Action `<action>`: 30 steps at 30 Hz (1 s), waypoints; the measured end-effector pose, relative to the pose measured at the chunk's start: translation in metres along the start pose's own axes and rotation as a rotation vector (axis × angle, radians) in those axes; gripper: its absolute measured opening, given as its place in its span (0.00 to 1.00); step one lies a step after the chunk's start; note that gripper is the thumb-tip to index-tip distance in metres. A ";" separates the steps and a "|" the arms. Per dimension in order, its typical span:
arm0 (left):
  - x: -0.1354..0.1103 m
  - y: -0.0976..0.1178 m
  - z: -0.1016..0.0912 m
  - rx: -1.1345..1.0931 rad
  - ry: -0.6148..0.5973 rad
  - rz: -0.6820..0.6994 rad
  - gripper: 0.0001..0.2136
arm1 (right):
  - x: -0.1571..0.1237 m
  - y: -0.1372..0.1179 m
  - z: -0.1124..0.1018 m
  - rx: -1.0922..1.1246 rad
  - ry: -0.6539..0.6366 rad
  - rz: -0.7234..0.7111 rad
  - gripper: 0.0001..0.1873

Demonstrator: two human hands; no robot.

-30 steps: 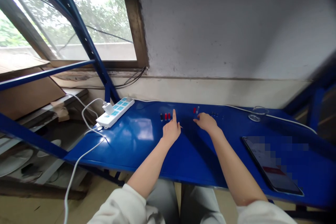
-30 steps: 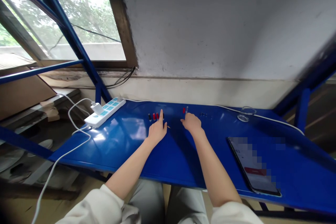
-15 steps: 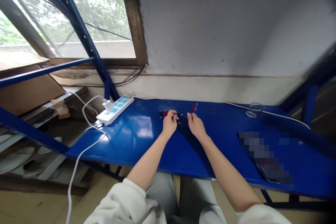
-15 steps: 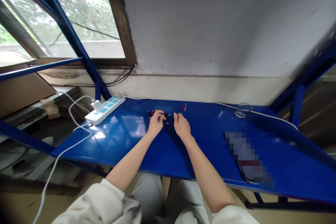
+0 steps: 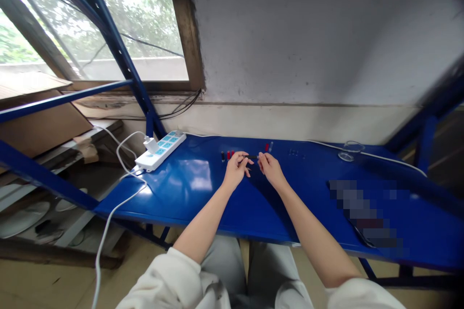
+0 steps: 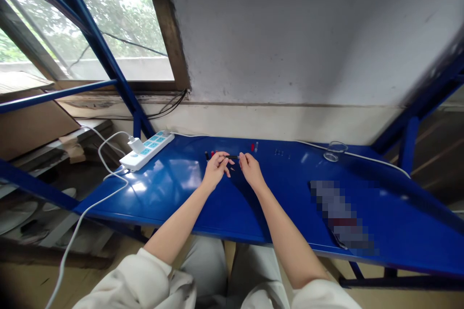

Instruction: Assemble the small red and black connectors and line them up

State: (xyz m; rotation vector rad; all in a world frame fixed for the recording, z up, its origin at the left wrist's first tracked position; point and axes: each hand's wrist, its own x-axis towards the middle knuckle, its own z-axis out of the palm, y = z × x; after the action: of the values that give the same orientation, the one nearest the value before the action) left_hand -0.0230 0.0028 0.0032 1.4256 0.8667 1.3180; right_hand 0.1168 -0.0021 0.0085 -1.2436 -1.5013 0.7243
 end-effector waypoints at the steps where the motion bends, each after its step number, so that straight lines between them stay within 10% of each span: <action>1: 0.000 0.000 0.000 0.001 0.007 -0.001 0.13 | 0.000 0.000 0.000 0.009 -0.006 0.001 0.23; 30: -0.004 0.012 -0.002 0.123 0.103 -0.105 0.22 | -0.004 -0.003 0.001 -0.091 -0.070 -0.145 0.15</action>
State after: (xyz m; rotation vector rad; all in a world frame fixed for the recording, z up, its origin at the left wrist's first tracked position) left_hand -0.0266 -0.0035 0.0135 1.3958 1.0925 1.2857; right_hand 0.1147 -0.0066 0.0099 -1.1729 -1.6790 0.6148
